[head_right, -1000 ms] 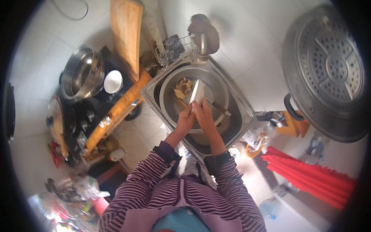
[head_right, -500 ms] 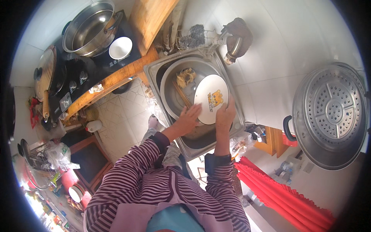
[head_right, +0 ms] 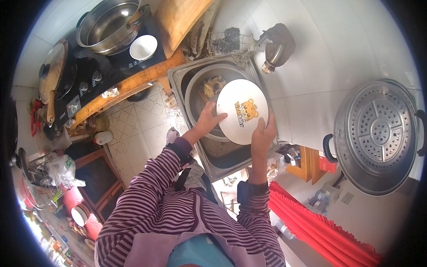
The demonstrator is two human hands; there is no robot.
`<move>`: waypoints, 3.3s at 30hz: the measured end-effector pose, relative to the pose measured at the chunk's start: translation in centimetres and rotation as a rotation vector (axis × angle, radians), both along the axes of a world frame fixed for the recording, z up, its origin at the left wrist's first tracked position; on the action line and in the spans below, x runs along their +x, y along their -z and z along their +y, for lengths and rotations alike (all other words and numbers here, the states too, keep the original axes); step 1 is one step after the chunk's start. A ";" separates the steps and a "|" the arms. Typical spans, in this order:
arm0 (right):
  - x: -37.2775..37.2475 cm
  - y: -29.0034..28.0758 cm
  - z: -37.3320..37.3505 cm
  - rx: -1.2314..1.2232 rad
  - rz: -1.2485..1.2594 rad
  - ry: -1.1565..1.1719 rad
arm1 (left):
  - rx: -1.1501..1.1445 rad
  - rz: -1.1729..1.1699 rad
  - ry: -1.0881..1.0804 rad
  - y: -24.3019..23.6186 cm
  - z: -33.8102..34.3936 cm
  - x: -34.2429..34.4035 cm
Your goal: The person washes a pot, bowls, and a plate in a kitchen sink using a sponge and running water, then places the cleaned items on the countertop. The person also washes chopsticks and a spoon and sets them aside.
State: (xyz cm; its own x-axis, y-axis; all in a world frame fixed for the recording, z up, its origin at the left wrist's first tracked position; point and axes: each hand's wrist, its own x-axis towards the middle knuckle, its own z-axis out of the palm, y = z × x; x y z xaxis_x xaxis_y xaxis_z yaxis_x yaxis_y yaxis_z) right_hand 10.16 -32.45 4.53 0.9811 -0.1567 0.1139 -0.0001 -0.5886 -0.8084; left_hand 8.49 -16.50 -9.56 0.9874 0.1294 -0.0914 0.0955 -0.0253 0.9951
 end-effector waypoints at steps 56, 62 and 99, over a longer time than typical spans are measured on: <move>-2.4 -1.9 -0.1 -0.360 -0.581 -0.279 | 0.945 0.094 0.204 -3.9 3.9 -7.6; -3.7 -2.2 0.4 -0.370 -0.707 -0.343 | 1.091 0.168 0.398 -6.5 5.7 -10.7; -6.2 -9.8 3.9 -0.730 -0.978 -0.328 | 0.998 0.182 -0.096 -16.8 24.2 -29.8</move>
State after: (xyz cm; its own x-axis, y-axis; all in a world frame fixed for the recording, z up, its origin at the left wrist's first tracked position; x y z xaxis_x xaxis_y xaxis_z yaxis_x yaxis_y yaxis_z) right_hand 3.99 -28.54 14.36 0.4193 0.4825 0.7690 0.6427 -0.7561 0.1239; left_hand -21.27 7.67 7.28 0.9507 0.3067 -0.0459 0.2884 -0.8200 0.4943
